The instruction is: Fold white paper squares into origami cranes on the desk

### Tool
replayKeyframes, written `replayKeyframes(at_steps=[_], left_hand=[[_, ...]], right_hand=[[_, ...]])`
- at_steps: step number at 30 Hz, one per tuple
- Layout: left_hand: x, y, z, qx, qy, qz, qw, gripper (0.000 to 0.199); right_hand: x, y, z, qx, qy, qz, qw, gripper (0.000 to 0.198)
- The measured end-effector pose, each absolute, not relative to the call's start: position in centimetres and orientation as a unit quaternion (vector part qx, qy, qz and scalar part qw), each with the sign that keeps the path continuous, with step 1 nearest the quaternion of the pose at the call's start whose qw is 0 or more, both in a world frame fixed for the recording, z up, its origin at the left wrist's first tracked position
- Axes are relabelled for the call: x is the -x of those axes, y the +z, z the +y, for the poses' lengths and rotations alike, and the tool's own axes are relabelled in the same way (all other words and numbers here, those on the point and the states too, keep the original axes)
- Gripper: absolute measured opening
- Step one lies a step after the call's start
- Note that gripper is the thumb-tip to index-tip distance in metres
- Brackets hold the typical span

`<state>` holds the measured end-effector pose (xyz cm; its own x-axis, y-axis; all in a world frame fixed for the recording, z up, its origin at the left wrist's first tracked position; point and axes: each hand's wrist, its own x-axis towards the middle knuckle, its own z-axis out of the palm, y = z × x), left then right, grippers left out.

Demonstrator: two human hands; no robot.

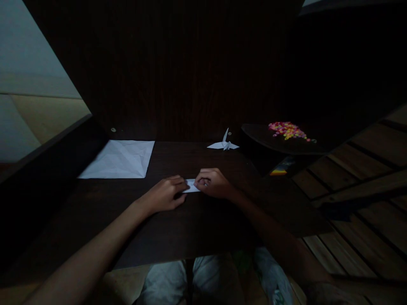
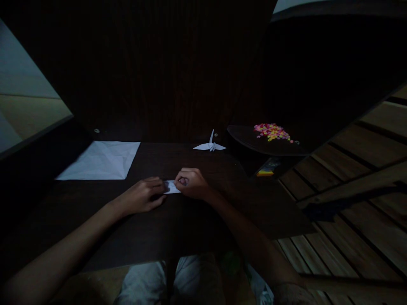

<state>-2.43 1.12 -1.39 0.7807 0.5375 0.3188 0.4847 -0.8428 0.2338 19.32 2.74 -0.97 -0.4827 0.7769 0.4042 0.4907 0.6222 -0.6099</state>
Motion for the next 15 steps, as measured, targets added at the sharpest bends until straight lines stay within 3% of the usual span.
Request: replayKeyframes(at_steps=[5,15], left_hand=[[2.6,-1.2,1.3,-0.908,0.22,0.311,0.171,0.027],[3.1,-1.6,2.5,-0.876,0.243,0.328,0.256,0.016]], right_hand=[[-19.5,-1.9,3.2,0.374,0.253,-0.865,0.219,0.006],[-19.7,-2.4,3.9,0.405,0.372,-0.819,0.161,0.017]])
